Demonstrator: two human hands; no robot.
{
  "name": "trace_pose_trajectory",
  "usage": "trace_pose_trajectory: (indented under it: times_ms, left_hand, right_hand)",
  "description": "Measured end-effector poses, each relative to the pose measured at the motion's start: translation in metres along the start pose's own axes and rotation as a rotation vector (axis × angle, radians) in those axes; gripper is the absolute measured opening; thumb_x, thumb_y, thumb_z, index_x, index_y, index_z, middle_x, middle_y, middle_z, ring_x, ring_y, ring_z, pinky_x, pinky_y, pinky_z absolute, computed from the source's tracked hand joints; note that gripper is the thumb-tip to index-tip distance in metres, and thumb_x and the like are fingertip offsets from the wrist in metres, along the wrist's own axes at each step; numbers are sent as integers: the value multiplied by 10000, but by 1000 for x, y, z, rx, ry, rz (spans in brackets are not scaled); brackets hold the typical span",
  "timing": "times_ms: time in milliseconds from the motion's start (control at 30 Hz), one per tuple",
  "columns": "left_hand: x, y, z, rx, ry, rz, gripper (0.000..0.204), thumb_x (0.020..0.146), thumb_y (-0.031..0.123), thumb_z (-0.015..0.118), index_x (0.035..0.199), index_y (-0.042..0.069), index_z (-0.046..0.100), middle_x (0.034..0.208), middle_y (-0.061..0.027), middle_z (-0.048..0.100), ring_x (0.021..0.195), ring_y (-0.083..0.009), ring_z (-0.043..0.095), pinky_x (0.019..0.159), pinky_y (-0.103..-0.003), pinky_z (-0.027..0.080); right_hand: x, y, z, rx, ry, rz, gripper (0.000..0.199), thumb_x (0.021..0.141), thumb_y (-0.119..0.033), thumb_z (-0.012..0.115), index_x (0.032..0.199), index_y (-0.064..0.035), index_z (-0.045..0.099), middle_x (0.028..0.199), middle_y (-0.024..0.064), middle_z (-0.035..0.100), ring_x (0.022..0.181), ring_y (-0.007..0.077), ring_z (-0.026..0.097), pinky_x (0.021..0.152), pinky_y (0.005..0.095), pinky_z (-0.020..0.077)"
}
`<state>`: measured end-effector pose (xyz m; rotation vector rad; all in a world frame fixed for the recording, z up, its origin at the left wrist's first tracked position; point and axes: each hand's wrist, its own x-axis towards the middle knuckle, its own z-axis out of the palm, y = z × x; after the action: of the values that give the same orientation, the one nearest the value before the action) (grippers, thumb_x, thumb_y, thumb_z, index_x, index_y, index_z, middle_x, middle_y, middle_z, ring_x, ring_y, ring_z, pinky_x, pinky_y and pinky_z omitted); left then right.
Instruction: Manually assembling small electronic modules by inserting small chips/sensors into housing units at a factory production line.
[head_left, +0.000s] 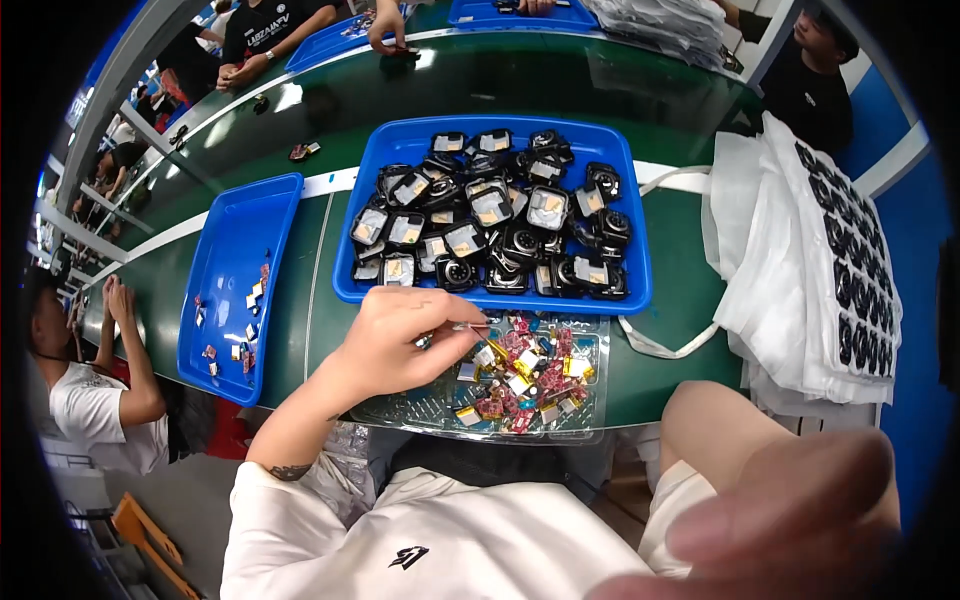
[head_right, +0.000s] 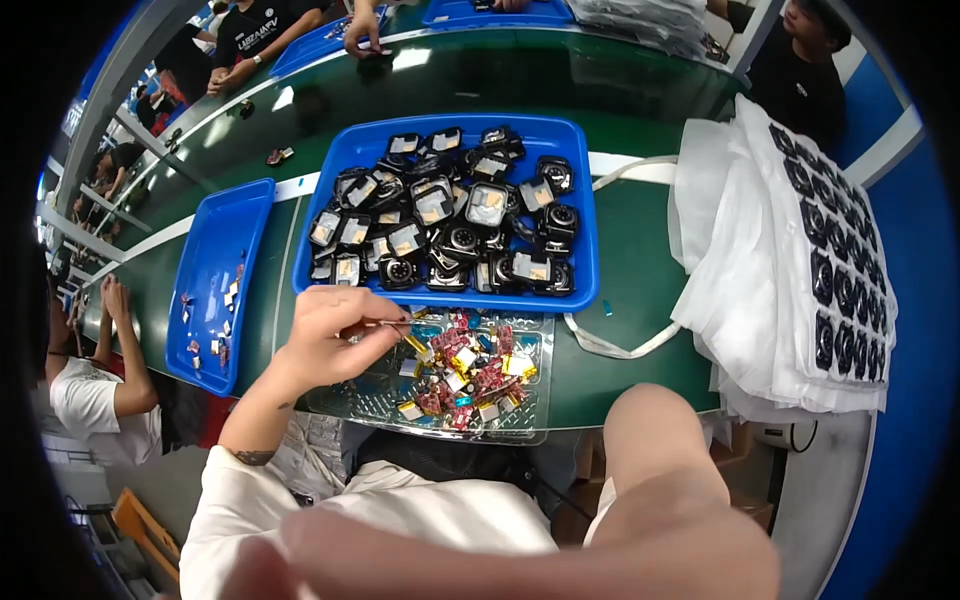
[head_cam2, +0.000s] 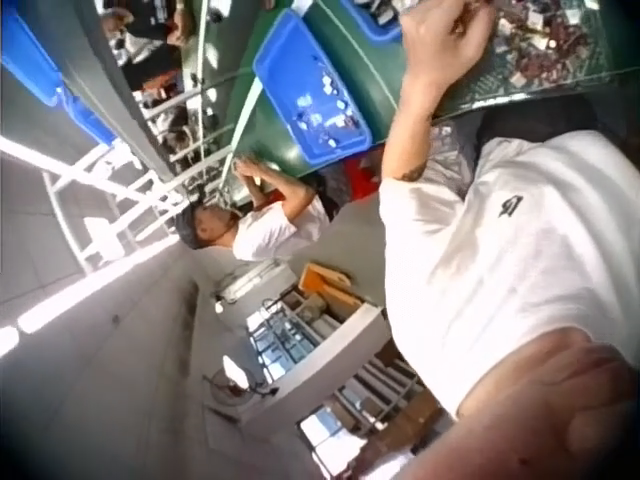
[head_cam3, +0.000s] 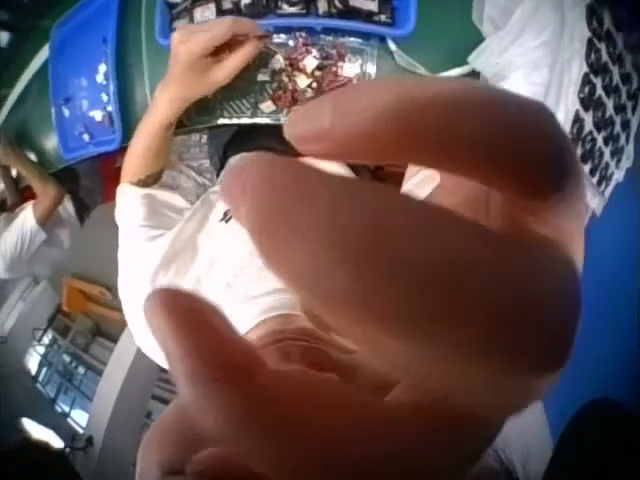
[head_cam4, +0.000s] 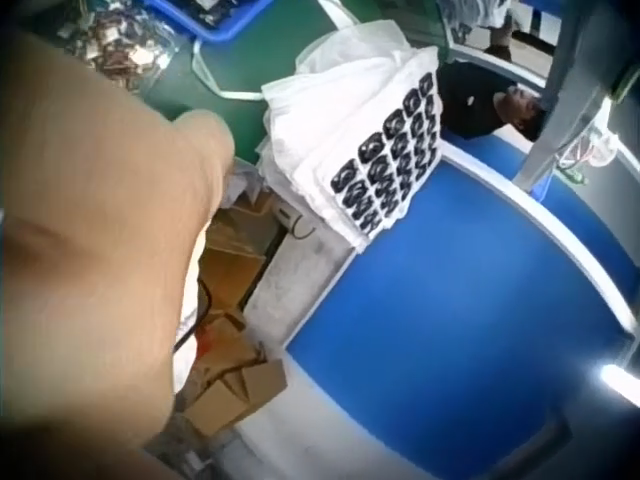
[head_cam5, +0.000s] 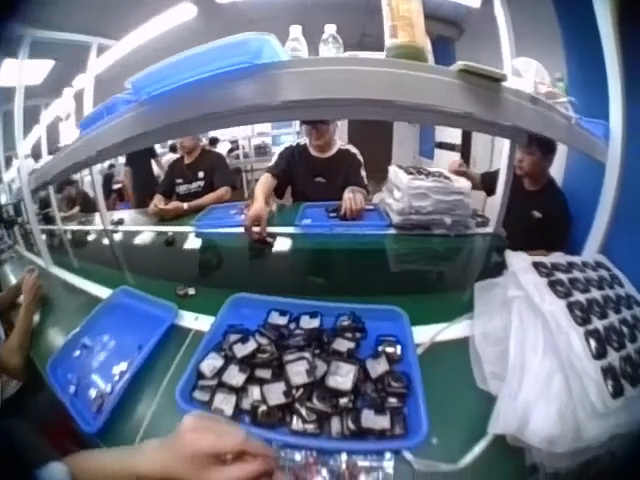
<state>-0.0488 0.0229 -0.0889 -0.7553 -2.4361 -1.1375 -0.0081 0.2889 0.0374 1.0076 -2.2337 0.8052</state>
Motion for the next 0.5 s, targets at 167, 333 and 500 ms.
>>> trace_pose_trajectory:
  times_ms: [167,333,500]
  left_hand:
    - [2,-14,-1,92,176,-88,104,728,-24,710,823,-7,670,658,-43,647,467,-53,516,422,-184,356]
    - [-7,-36,1,-105,305,-235,90,788,-20,710,837,-35,636,624,14,586,519,19,443,439,-153,297]
    - [-10,-41,-1,-170,274,-311,61,817,-20,684,850,-35,636,629,32,571,533,24,442,449,-143,300]
  right_hand:
    - [-49,56,-22,581,712,-386,305,739,-211,720,544,-140,496,601,-116,555,591,-12,533,578,140,380]
    - [-87,85,-40,999,1071,-608,322,778,-277,689,544,-150,509,553,-106,496,585,-21,511,576,133,333]
    - [-16,34,13,884,916,-412,240,808,-210,660,611,-131,547,590,-88,518,569,0,505,568,149,371]
